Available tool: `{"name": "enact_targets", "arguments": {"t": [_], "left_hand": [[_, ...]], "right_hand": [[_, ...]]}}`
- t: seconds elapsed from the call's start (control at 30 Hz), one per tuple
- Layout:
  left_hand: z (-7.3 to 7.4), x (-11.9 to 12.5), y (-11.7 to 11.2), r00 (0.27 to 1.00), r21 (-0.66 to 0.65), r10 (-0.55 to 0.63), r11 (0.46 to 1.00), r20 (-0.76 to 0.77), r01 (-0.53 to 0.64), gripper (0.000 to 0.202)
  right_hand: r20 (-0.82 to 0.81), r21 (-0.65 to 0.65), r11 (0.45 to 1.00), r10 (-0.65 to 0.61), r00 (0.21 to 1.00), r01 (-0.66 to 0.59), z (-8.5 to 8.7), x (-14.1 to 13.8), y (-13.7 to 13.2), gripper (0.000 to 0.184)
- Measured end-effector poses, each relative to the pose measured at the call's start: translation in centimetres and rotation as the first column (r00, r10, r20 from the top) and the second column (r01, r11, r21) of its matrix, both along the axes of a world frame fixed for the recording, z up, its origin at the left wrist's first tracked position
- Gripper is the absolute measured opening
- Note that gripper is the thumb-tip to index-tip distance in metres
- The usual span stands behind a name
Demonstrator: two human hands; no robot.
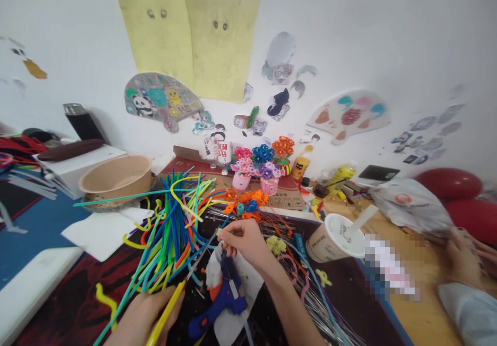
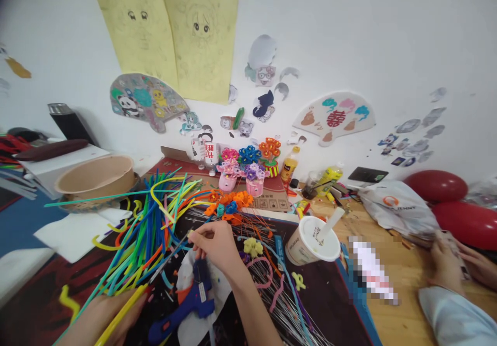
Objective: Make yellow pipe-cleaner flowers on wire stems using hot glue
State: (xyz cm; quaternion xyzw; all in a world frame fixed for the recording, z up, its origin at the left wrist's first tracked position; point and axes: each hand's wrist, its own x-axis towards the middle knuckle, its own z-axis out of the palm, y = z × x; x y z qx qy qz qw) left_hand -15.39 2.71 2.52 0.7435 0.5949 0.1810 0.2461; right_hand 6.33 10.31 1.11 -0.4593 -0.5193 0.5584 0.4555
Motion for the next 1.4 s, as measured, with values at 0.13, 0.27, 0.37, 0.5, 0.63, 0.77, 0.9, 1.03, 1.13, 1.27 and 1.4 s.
{"name": "enact_targets", "arguments": {"t": [0.13, 0.27, 0.37, 0.5, 0.63, 0.77, 0.9, 1.03, 1.13, 1.27, 1.4], "left_hand": [[-0.1, -1.0, 0.9, 0.997, -0.038, -0.005, 0.999, -0.077, 0.002, 0.033], [-0.3, -0.7, 1.4, 0.955, -0.074, -0.015, 0.997, -0.295, -0.007, 0.036], [-0.5, 0.7, 1.5, 0.865, -0.089, -0.057, 0.996, -0.498, 0.014, 0.045], [-0.4, 2.1, 2.1, 0.814, -0.082, -0.098, 0.995, -0.573, 0.062, 0.045], [1.0, 2.3, 2.6, 0.828, 0.042, -0.064, 0.994, -0.557, 0.105, 0.039], [3.9, 4.1, 2.6, 0.948, 0.349, -0.237, 0.887, -0.214, 0.301, 0.03], [6.0, 7.8, 3.1, 0.942, 0.66, -0.336, 0.703, -0.02, 0.265, 0.026], [5.8, 9.9, 4.2, 0.903, 0.753, -0.429, 0.595, 0.0, 0.282, 0.03], [5.3, 10.1, 4.7, 0.903, 0.784, -0.43, 0.552, -0.024, 0.284, 0.032], [4.7, 10.0, 5.1, 0.897, 0.801, -0.436, 0.51, -0.073, 0.313, 0.034], [4.1, 9.8, 5.3, 0.906, 0.816, -0.399, 0.473, -0.138, 0.333, 0.035]], "right_hand": [[0.006, 0.002, 0.999, -0.035, 0.999, 0.035, 0.6, 1.2, 0.0, 0.04], [0.002, 0.01, 1.0, -0.015, 1.0, 0.015, 2.1, 3.0, -1.1, 0.041], [0.007, 0.008, 1.0, 0.008, 1.0, -0.008, 3.7, 4.3, -2.6, 0.041], [0.066, 0.0, 1.0, 0.029, 0.997, -0.029, 5.6, 6.0, -4.2, 0.039], [0.115, 0.066, 0.996, 0.046, 0.992, -0.054, 6.5, 7.4, -4.9, 0.038], [0.136, 0.127, 0.989, 0.057, 0.989, -0.075, 6.9, 7.7, -5.0, 0.036], [0.109, 0.147, 0.985, 0.075, 0.991, -0.09, 7.1, 7.4, -5.0, 0.036], [0.055, 0.139, 0.984, 0.101, 0.993, -0.108, 6.4, 7.4, -4.7, 0.037], [0.03, 0.123, 0.985, 0.117, 0.993, -0.12, 5.6, 7.6, -4.3, 0.037], [0.031, 0.11, 0.988, 0.102, 0.994, -0.104, 4.9, 7.9, -4.0, 0.037], [0.058, 0.171, 0.985, 0.013, 0.998, -0.022, 5.0, 7.7, -4.2, 0.033]]}}
